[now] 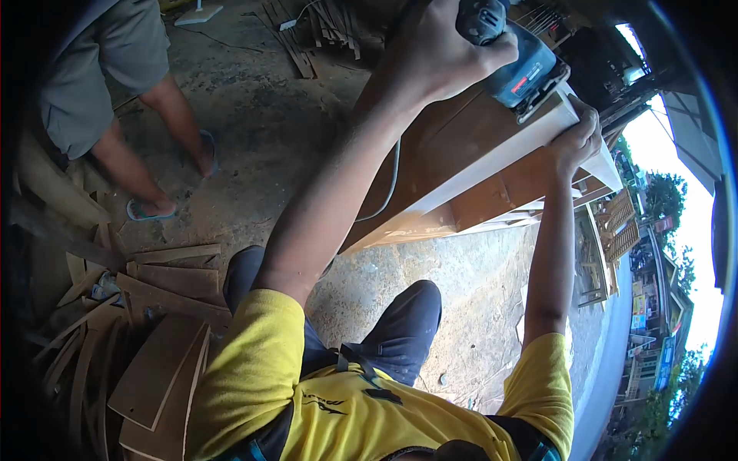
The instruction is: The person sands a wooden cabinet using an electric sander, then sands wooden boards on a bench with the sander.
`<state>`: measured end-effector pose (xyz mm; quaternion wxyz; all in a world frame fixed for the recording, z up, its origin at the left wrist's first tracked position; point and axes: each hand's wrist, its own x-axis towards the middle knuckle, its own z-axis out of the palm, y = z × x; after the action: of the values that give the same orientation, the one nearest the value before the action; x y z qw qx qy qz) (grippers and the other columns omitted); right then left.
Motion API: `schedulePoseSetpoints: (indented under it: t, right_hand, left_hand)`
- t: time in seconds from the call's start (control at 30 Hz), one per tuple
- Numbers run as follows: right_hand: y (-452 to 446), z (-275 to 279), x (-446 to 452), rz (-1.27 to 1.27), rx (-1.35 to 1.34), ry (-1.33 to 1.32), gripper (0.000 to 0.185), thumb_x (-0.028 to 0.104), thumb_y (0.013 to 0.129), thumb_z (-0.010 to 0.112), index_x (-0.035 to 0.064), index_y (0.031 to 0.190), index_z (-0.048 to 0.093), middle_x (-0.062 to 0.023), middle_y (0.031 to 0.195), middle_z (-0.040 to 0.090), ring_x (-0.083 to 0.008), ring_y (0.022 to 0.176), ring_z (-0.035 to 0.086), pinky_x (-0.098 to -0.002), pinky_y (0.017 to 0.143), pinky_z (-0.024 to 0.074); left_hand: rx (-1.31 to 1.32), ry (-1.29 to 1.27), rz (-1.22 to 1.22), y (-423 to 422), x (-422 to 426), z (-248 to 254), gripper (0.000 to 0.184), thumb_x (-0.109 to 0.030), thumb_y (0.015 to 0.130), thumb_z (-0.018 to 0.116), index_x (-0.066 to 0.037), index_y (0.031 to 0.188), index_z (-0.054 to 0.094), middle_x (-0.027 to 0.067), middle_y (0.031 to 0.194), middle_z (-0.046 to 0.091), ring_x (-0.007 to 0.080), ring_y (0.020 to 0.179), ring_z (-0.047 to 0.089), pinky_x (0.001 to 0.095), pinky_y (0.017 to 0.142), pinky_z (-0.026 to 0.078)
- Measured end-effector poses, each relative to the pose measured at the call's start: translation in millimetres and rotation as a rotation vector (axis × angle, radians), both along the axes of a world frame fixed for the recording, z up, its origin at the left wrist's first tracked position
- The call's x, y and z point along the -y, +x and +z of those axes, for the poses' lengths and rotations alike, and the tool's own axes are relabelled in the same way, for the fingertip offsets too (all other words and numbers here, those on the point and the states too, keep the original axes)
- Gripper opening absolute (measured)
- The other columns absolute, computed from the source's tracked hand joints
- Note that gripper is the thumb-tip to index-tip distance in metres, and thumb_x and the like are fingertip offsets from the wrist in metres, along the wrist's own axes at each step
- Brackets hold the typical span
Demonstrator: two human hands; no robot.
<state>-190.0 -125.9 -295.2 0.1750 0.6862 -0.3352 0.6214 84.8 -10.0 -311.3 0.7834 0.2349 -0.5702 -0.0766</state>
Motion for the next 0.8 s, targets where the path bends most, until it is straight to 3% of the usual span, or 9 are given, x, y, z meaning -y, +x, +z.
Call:
schedulePoseSetpoints:
  t: [0.07,0.1,0.13,0.2,0.4,0.47,0.57,0.7,0.8]
  right_hand:
    - [-3,1,7,0.036,0.055,0.042,0.054,0.031,0.105,0.038,0.0011,0.098,0.082,-0.0155,0.098,0.079,-0.0302,0.093,0.072,-0.0425,0.091,0.0529]
    - [0,2,3,0.021,0.031,0.032,0.053,0.03,0.104,0.038,0.001,0.098,0.083,-0.0153,0.098,0.079,-0.0298,0.092,0.072,-0.0414,0.091,0.0535]
    - [2,4,-2,0.003,0.005,0.022,0.053,0.029,0.104,0.038,0.001,0.099,0.083,-0.0151,0.097,0.08,-0.0294,0.092,0.073,-0.0403,0.091,0.054]
    - [8,5,-7,-0.014,0.045,0.032,0.049,0.025,0.103,0.04,0.0015,0.098,0.083,-0.0134,0.094,0.08,-0.0253,0.091,0.074,-0.0375,0.09,0.0555]
    - [-3,8,-2,-0.027,-0.138,-0.09,0.046,0.03,0.099,0.047,-0.0021,0.102,0.081,-0.0125,0.091,0.08,-0.0216,0.083,0.077,-0.0325,0.079,0.0616]
    - [5,8,-12,-0.267,-0.393,-0.334,0.037,0.025,0.1,0.053,0.0002,0.103,0.08,-0.0102,0.09,0.081,-0.0204,0.08,0.078,-0.0317,0.078,0.0618]
    - [-7,4,-3,-0.161,-0.25,-0.183,0.035,0.019,0.102,0.051,0.0022,0.101,0.081,-0.0113,0.092,0.082,-0.0212,0.083,0.078,-0.0334,0.081,0.0607]
    - [2,4,-10,-0.18,-0.194,-0.127,0.046,0.022,0.104,0.04,0.0028,0.1,0.082,-0.0138,0.096,0.08,-0.0267,0.09,0.075,-0.0387,0.089,0.0556]
    - [5,2,-12,-0.091,-0.084,-0.049,0.051,0.027,0.106,0.038,0.0004,0.101,0.081,-0.0179,0.097,0.078,-0.0333,0.092,0.072,-0.0423,0.091,0.0523]
  left_hand:
    - [0.042,-0.092,0.206,2,-5,-2,0.043,-0.024,0.083,0.081,-0.004,0.117,0.062,0.02,0.104,0.068,0.0354,0.095,0.07,0.0457,0.087,0.057]
    - [0.021,-0.244,0.503,0,-15,-10,0.045,-0.025,0.081,0.081,-0.004,0.115,0.062,0.0199,0.1,0.068,0.0368,0.095,0.07,0.0469,0.085,0.057]
    - [0.002,-0.236,0.47,-2,-17,-29,0.045,-0.025,0.081,0.081,-0.004,0.115,0.062,0.0199,0.1,0.068,0.0368,0.095,0.07,0.0469,0.085,0.057]
    - [-0.04,-0.052,0.211,-8,-15,-85,0.046,-0.029,0.083,0.086,-0.009,0.119,0.065,0.0062,0.097,0.069,0.0218,0.087,0.07,0.0389,0.082,0.058]
    - [-0.175,0.307,0.032,-21,-38,-239,0.059,-0.018,0.08,0.084,-0.003,0.131,0.057,0.0148,0.113,0.064,0.0274,0.104,0.068,0.0401,0.095,0.054]
    - [-0.188,0.39,0.04,-20,-41,-286,0.059,-0.02,0.08,0.084,-0.003,0.131,0.058,0.0161,0.115,0.065,0.0285,0.105,0.068,0.0414,0.096,0.055]
    - [-0.178,0.473,0.052,-19,-43,-339,0.058,-0.02,0.081,0.083,-0.002,0.13,0.059,0.015,0.116,0.065,0.0266,0.105,0.068,0.0397,0.097,0.054]
    - [-0.132,0.407,0.054,-20,-45,-308,0.057,-0.019,0.082,0.083,-0.001,0.13,0.059,0.0139,0.118,0.065,0.0246,0.107,0.067,0.0376,0.098,0.053]
    - [-0.108,0.247,-0.045,-22,-41,-237,0.06,-0.018,0.082,0.084,0.0,0.132,0.057,0.0174,0.119,0.063,0.0302,0.108,0.067,0.04,0.098,0.054]
